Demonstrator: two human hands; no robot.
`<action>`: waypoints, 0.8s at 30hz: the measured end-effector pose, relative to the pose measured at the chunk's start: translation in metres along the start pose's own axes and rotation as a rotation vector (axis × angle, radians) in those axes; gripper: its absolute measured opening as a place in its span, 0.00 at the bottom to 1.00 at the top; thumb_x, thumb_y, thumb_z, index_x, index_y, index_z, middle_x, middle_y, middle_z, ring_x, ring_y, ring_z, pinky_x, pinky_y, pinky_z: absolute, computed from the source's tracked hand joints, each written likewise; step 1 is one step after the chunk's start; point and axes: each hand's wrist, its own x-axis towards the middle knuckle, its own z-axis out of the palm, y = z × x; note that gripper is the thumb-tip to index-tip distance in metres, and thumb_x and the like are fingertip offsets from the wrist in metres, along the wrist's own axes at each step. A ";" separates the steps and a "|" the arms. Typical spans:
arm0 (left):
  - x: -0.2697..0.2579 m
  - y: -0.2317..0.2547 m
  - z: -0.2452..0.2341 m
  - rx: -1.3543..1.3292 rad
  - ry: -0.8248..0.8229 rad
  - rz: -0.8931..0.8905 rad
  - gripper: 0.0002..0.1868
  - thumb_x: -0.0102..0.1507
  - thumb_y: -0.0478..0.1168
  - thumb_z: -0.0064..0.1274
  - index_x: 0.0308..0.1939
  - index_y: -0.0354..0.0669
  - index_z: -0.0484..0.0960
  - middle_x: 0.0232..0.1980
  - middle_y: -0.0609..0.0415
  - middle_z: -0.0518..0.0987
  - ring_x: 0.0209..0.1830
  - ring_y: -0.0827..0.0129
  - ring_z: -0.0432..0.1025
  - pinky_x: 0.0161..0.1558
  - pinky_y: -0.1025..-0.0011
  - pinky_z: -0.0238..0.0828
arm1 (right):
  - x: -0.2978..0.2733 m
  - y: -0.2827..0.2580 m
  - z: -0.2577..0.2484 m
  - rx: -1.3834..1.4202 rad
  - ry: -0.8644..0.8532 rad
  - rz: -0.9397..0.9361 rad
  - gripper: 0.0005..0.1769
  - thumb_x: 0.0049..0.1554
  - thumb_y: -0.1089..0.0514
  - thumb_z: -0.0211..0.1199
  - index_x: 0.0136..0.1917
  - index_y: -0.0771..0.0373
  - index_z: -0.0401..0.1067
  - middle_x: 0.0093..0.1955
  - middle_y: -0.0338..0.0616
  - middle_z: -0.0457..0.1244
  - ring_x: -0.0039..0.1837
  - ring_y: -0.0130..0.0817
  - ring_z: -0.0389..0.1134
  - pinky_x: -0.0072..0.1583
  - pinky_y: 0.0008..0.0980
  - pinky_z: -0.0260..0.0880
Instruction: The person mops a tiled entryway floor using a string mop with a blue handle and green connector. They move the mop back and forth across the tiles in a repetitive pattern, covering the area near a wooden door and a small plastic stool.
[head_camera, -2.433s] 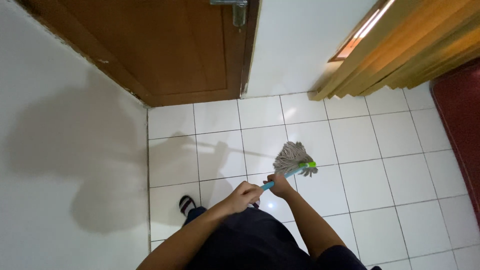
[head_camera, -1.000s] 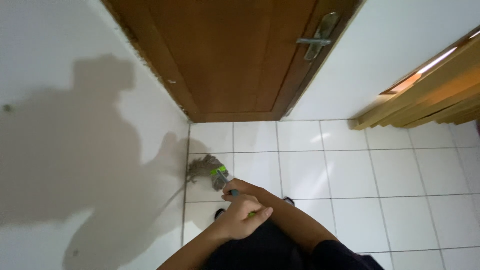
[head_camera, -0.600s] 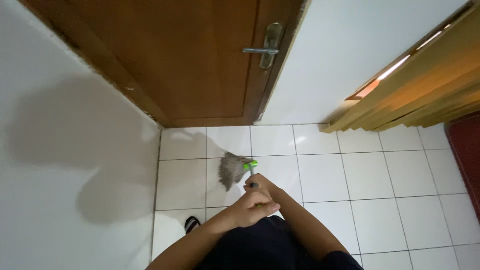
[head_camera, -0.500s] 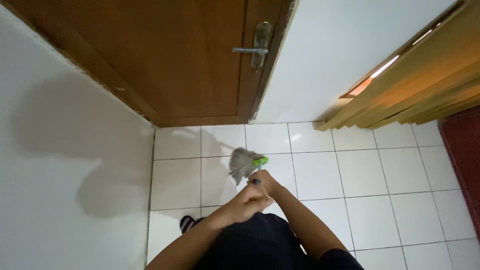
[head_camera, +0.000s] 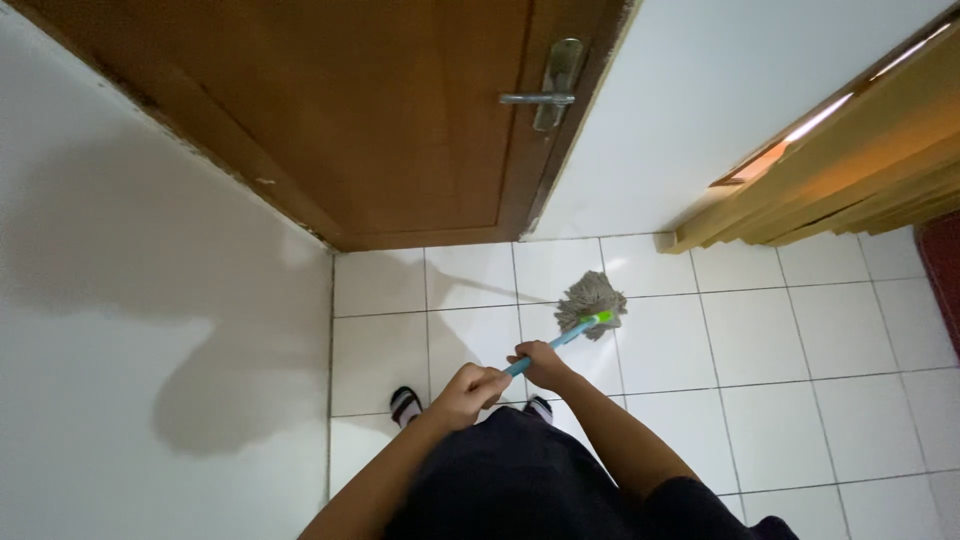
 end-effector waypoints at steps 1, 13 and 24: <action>-0.008 0.007 -0.012 0.001 -0.004 0.001 0.37 0.89 0.44 0.58 0.22 0.52 0.70 0.21 0.65 0.64 0.25 0.74 0.55 0.37 0.68 0.58 | 0.008 -0.015 0.011 0.000 0.004 0.001 0.30 0.72 0.39 0.78 0.37 0.55 0.69 0.34 0.52 0.71 0.45 0.65 0.79 0.53 0.61 0.75; -0.136 0.118 -0.126 0.557 0.097 0.112 0.32 0.82 0.40 0.61 0.23 0.40 0.70 0.22 0.53 0.72 0.25 0.62 0.60 0.37 0.58 0.67 | 0.114 -0.221 0.136 -0.054 -0.218 -0.347 0.32 0.75 0.50 0.77 0.34 0.60 0.66 0.35 0.41 0.68 0.42 0.40 0.68 0.54 0.44 0.74; -0.156 0.147 -0.134 0.686 0.149 0.187 0.31 0.80 0.43 0.65 0.21 0.45 0.79 0.22 0.54 0.79 0.27 0.59 0.72 0.40 0.59 0.74 | 0.142 -0.333 0.150 0.175 -0.325 -0.683 0.33 0.73 0.50 0.81 0.35 0.59 0.63 0.32 0.39 0.63 0.36 0.39 0.61 0.46 0.44 0.66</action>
